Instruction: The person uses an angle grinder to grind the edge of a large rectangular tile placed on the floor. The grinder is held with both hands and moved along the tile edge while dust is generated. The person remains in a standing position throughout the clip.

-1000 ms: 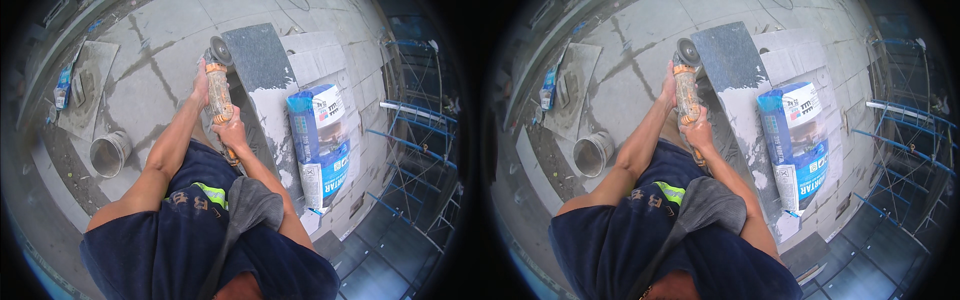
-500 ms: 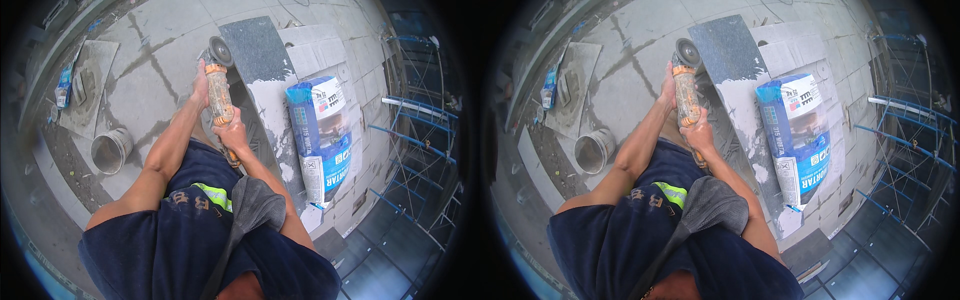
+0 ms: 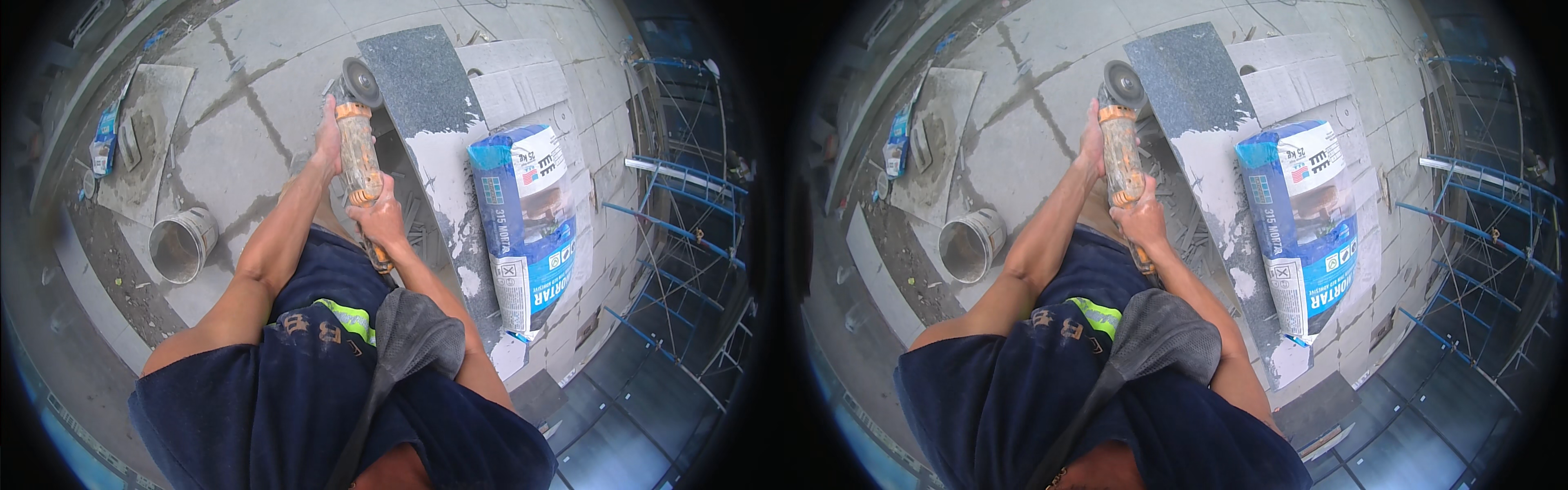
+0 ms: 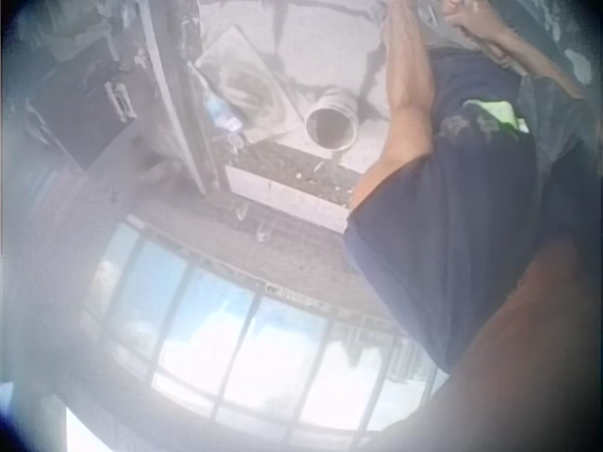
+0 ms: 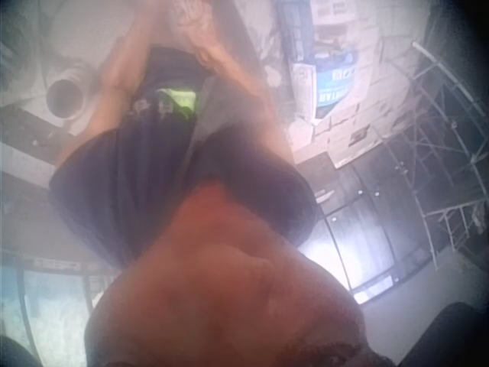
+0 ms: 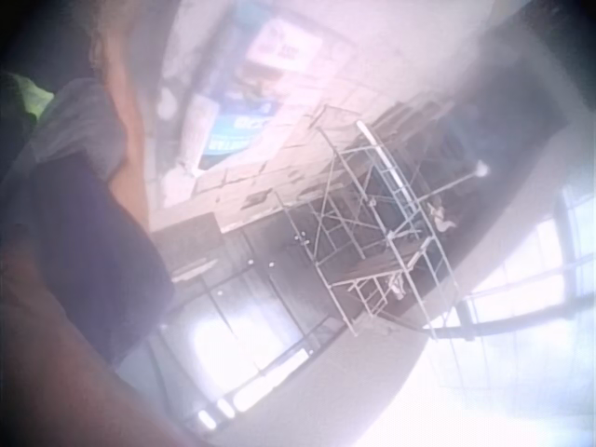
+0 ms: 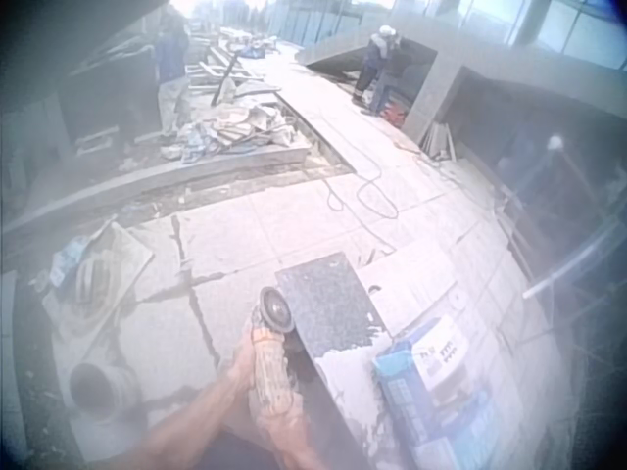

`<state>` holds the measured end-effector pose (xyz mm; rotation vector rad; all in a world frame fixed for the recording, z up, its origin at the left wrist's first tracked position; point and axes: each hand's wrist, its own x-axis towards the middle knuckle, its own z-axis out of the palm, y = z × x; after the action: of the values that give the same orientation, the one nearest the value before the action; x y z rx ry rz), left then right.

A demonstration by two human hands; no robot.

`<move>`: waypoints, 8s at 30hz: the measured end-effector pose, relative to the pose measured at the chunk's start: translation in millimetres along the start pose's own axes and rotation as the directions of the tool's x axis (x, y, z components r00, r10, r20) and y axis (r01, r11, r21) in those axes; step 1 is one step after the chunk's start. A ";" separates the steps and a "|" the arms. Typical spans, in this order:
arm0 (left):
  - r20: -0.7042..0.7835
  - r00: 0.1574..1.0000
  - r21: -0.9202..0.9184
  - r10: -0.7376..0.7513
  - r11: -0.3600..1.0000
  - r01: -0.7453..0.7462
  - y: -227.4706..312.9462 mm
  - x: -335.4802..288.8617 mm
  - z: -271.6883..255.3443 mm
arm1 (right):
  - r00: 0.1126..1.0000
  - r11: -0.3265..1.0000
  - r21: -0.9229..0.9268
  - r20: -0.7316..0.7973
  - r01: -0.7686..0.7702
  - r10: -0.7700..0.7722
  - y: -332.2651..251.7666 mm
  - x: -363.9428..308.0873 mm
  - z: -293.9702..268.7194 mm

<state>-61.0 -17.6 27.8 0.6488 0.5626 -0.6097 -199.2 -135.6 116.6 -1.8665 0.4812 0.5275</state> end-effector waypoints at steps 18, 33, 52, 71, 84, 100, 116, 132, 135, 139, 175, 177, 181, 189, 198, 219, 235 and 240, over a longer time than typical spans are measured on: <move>0.007 1.000 0.013 0.004 1.000 -0.004 21.1 20.6 1.4 | 0.999 0.999 0.009 0.001 0.050 -0.050 -10.4 28.5 2.0; -0.041 0.999 -0.004 0.014 1.000 -0.015 1.8 -6.7 7.8 | 1.000 0.999 0.035 0.006 -0.015 0.015 -2.8 -1.2 -3.6; -0.039 0.999 0.001 0.028 1.000 -0.028 -12.9 -23.6 7.0 | 0.999 0.998 0.043 0.004 0.038 -0.038 15.2 -17.1 -5.6; -0.028 0.999 0.008 0.016 1.000 -0.015 13.0 2.2 8.2 | 0.999 0.999 0.042 0.025 0.028 -0.030 2.3 15.3 -4.9; -0.028 0.998 0.050 0.059 0.997 -0.057 16.6 14.6 2.0 | 0.999 0.999 0.003 0.038 0.032 -0.032 -1.2 24.1 -6.3; 0.010 0.999 0.066 0.050 0.997 -0.050 -11.8 -14.3 -1.6 | 0.997 0.998 0.061 0.065 -0.032 0.029 11.1 -17.3 -12.4; -0.008 0.999 0.038 0.039 0.999 -0.038 -17.8 -29.1 8.8 | 0.999 0.997 0.072 0.048 -0.027 0.024 13.6 -28.5 -14.3; 0.000 0.999 0.019 0.044 0.999 -0.044 2.7 -5.0 9.2 | 0.997 0.998 0.060 0.080 -0.029 0.024 0.9 0.2 -15.5; -0.011 0.999 0.034 0.043 0.999 -0.042 5.5 4.4 1.7 | 0.994 0.995 0.102 0.108 0.003 -0.014 3.8 5.7 -16.4; -0.040 0.998 0.054 0.043 0.998 -0.041 6.0 4.6 6.4 | 0.982 0.959 0.284 0.182 -0.010 -0.044 14.7 11.6 -17.3; -0.059 0.997 0.021 0.050 0.999 -0.049 -16.7 -19.0 5.8 | 0.972 0.977 0.178 0.223 -0.115 0.074 14.7 -21.4 -31.4; -0.068 0.996 0.019 0.050 0.999 -0.048 -13.6 -15.4 5.2 | 0.976 0.978 0.184 0.209 -0.098 0.058 13.6 -17.8 -29.7; -0.060 0.996 0.042 0.059 0.998 -0.057 -6.2 -6.4 2.3 | 0.977 0.970 0.231 0.210 -0.080 0.031 16.2 -5.9 -23.0; -0.063 0.997 0.054 0.043 0.998 -0.039 9.8 10.7 0.5 | 0.980 0.967 0.249 0.198 -0.063 0.013 7.3 13.4 -17.0; -0.054 0.998 0.045 0.041 0.998 -0.039 18.1 28.4 -0.8 | 0.982 0.970 0.234 0.190 -0.061 0.016 -5.5 23.4 -18.2; -0.056 0.996 0.057 0.070 0.996 -0.066 -20.7 -25.0 7.1 | 0.982 0.975 0.221 0.190 -0.038 -0.004 33.1 -22.0 -24.0; -0.095 0.994 0.070 0.061 0.996 -0.055 -27.2 -31.4 9.7 | 0.978 0.971 0.224 0.208 -0.081 0.034 33.0 -29.3 -26.7; -0.089 0.994 0.060 0.064 0.996 -0.059 -13.0 -27.7 19.2 | 0.979 0.967 0.255 0.204 -0.032 -0.022 25.3 -14.1 -24.5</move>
<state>-83.2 -29.9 53.4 0.7483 0.6096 -0.5418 -221.7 -165.9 113.1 -1.5443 0.3959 0.6241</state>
